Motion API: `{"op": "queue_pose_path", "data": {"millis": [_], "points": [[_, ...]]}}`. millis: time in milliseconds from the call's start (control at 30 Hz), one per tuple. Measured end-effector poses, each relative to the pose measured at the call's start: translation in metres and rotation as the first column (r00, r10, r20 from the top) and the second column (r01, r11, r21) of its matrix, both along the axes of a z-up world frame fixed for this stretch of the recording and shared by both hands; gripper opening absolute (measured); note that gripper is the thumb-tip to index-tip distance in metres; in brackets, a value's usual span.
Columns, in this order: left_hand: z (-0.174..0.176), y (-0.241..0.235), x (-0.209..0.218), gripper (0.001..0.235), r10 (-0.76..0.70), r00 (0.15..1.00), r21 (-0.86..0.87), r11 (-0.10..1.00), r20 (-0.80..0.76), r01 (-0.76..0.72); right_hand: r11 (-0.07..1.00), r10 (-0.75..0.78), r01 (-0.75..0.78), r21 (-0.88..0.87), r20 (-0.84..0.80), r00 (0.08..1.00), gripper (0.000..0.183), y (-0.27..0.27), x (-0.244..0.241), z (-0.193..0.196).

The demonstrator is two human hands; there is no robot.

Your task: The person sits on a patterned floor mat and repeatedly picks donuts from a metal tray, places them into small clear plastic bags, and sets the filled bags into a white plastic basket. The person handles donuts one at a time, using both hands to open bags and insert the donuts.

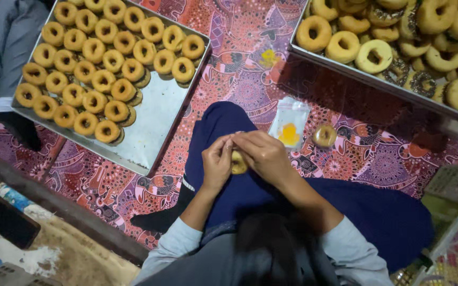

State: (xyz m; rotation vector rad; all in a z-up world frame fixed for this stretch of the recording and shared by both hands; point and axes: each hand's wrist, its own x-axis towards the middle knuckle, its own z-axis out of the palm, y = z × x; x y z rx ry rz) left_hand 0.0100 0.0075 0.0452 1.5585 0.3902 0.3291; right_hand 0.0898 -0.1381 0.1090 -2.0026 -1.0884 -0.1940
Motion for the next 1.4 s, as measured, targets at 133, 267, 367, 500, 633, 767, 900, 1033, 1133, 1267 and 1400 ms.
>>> {"op": "queue_pose_path", "data": {"millis": [133,267,367,500,633,767,900,1033,1133,1267,1400], "points": [[0.012,0.006,-0.002,0.016,-0.127,0.989,0.273,0.951,-0.078,0.144,0.998,0.019,-0.025,-0.060,-0.094,0.995,0.038,0.005,0.007,-0.015],[0.023,0.005,-0.001,0.017,-0.174,0.976,0.190,0.962,-0.135,0.197,0.983,-0.163,0.144,-0.111,-0.182,0.970,0.035,-0.005,0.028,-0.026],[0.036,-0.002,0.006,0.020,0.103,0.995,-0.059,0.993,-0.005,-0.104,0.755,-0.608,0.321,-0.571,-0.427,0.670,0.036,-0.024,0.038,-0.026],[0.045,-0.012,-0.002,0.028,0.217,0.967,0.165,0.957,0.134,-0.238,0.988,0.147,-0.026,0.153,-0.871,0.468,0.061,-0.025,-0.007,-0.053],[0.024,-0.015,-0.012,0.045,0.274,0.927,0.479,0.797,0.255,-0.367,0.931,0.348,0.034,0.363,-0.913,0.214,0.052,-0.014,-0.038,-0.088],[-0.020,0.016,-0.007,0.056,0.157,0.953,-0.417,0.872,-0.258,-0.257,0.918,0.377,0.133,0.374,-0.926,0.000,0.053,-0.008,-0.022,-0.103],[-0.048,0.020,-0.030,0.037,0.080,0.958,-0.239,0.960,-0.275,-0.148,0.894,0.329,0.255,0.368,-0.926,0.184,0.040,-0.013,-0.031,-0.097],[-0.034,0.015,-0.028,0.015,0.124,0.992,0.060,0.991,-0.012,-0.123,0.935,-0.051,0.272,0.227,-0.674,0.737,0.015,-0.006,-0.024,-0.086],[-0.018,0.006,-0.026,0.017,0.266,0.961,-0.030,0.964,0.081,-0.264,0.893,-0.126,0.362,0.268,-0.623,0.772,0.009,-0.005,-0.027,-0.090],[-0.014,0.001,-0.016,0.030,0.307,0.946,0.459,0.859,-0.104,-0.228,0.894,-0.224,0.429,0.132,-0.697,0.682,0.013,-0.008,-0.034,-0.122],[-0.032,-0.010,-0.010,0.019,0.103,0.993,0.511,0.857,-0.060,-0.058,0.854,-0.070,0.481,0.199,-0.872,0.484,0.010,-0.029,-0.040,-0.177]]}}
